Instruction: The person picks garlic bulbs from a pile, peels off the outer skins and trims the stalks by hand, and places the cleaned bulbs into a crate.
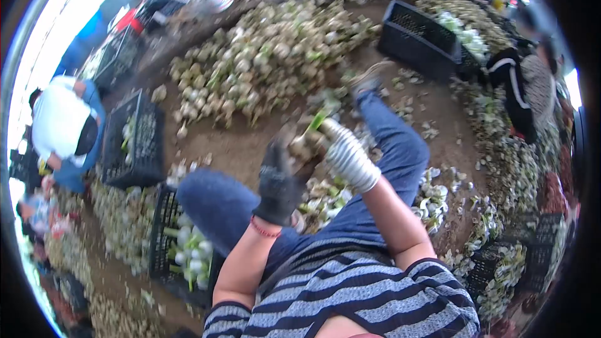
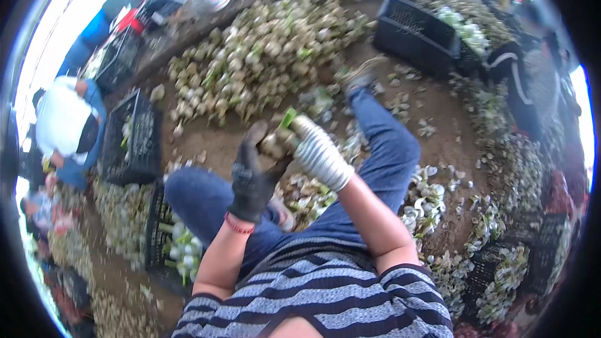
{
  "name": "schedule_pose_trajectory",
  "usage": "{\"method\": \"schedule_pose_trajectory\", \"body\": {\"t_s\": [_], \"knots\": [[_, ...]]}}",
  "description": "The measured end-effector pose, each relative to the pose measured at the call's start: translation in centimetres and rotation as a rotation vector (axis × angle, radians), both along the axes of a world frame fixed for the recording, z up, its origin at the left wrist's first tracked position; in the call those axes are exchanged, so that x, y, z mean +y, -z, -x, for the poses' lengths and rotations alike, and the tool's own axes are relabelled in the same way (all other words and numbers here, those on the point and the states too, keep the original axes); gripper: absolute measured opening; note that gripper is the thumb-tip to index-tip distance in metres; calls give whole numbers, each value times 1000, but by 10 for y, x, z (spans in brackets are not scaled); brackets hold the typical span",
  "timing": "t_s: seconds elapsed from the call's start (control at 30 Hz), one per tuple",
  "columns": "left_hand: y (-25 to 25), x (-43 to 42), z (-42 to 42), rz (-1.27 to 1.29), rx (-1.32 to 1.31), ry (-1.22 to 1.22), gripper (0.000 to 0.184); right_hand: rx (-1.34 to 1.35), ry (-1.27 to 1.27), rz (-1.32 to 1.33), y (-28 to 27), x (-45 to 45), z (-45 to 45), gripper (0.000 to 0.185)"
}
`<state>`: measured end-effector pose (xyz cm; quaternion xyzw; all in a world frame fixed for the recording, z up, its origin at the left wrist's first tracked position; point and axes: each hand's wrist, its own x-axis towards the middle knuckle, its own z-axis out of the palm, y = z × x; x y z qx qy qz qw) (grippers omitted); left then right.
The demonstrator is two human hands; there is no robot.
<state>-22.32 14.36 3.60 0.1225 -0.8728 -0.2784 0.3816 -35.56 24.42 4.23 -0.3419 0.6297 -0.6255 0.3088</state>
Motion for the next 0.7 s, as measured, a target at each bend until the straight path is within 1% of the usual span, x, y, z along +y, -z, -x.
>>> {"method": "schedule_pose_trajectory", "body": {"t_s": [0.07,0.13,0.2,0.23,0.3,0.33,0.37,0.4,0.43,0.47,0.5,0.53,0.57,0.6,0.63,0.67,0.7], "knots": [[0,1,3,-13,-1,23,69,290,-68,47,8,7,9,35],[-10,5,5,-17,-42,-5,68,105,-156,-41,13,6,15,36],[-7,-1,5,92,-36,-18,59,218,-169,4,1,9,17,37],[-11,0,8,80,-24,13,59,254,-177,-4,3,10,21,35],[-18,1,6,106,-56,-33,57,303,-187,6,4,11,23,31],[-11,1,4,101,-50,-23,57,297,-206,-58,2,11,25,29],[-7,2,3,-318,-47,45,56,362,-158,-31,12,10,28,28],[-5,-1,3,-640,-48,159,51,425,-111,-2,23,9,31,27],[-7,-3,4,-967,-32,220,47,426,-103,-2,15,13,31,27],[-15,-6,5,-964,-31,228,47,125,-181,-101,-1,20,30,26],[-22,-9,5,-1370,42,335,42,-176,-255,-198,-14,27,31,26],[-25,-12,5,-1777,115,443,39,-203,-265,-169,-16,35,30,25],[-8,-23,4,-1804,73,500,44,-302,-282,-162,-4,37,30,26],[9,-27,9,-1803,72,514,44,-396,-298,-155,16,38,32,27],[20,-28,15,-1747,1,417,41,-461,-262,-94,33,38,30,28],[29,-28,19,-1687,-69,319,39,-570,-218,-62,34,40,26,28],[36,-26,20,-1139,-173,329,37,-551,-114,-63,43,38,23,23]]}}
